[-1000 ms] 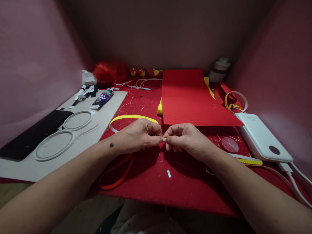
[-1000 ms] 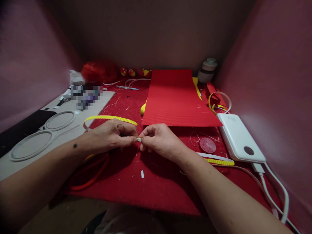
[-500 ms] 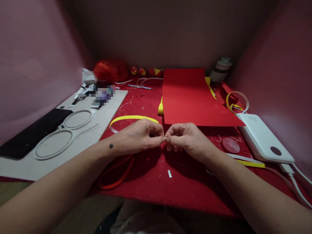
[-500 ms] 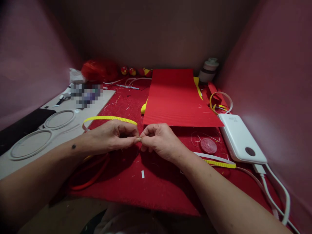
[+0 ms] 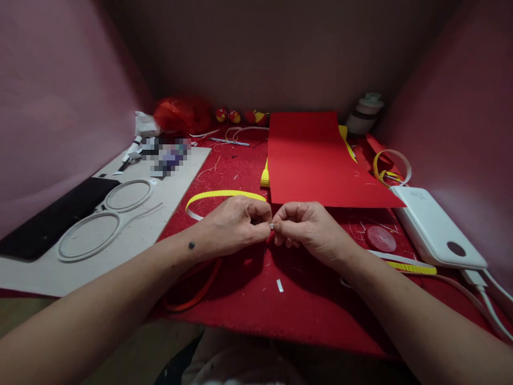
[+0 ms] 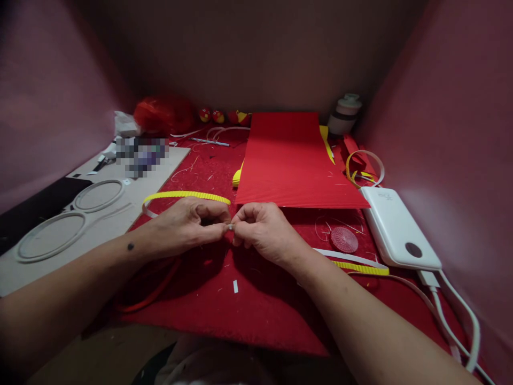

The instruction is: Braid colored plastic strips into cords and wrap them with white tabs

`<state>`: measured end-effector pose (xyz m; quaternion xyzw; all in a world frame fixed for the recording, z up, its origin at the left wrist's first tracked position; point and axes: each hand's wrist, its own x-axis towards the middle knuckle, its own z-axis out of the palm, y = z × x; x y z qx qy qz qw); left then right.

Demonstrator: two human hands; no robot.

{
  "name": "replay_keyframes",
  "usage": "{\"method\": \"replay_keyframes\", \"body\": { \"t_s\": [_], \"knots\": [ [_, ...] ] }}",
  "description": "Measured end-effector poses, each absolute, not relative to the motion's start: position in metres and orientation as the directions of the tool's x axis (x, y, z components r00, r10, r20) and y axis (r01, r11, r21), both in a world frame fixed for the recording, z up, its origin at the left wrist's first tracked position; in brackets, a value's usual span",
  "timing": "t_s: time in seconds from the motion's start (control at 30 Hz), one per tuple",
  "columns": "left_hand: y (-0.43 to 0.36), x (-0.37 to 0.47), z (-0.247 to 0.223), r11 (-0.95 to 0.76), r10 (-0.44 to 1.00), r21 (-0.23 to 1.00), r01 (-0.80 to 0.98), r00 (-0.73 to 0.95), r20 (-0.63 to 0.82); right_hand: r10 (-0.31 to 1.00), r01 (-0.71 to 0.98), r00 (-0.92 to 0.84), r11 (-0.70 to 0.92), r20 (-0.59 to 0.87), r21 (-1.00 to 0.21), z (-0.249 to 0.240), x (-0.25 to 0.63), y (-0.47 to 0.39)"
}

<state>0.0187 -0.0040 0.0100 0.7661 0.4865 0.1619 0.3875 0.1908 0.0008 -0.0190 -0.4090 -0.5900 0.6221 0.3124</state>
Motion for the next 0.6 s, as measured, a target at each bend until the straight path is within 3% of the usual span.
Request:
{"method": "replay_keyframes", "body": {
  "t_s": [0.17,0.43,0.6],
  "knots": [
    [-0.0007,0.0161,0.0112,-0.186,0.806,0.808,0.560,0.557,-0.200,0.870,0.117,-0.471,-0.106,-0.150,-0.987,-0.0183,0.1905,0.0006],
    [-0.0046,0.0185,0.0113,-0.237,0.858,0.773,0.589,0.501,-0.119,0.869,0.119,-0.470,-0.114,-0.157,-0.986,-0.0179,0.1917,0.0006],
    [-0.0022,0.0134,0.0115,-0.184,0.787,0.812,0.554,0.578,-0.217,0.844,0.104,-0.515,-0.114,-0.151,-0.988,-0.0188,0.1932,0.0006]
  ]
}}
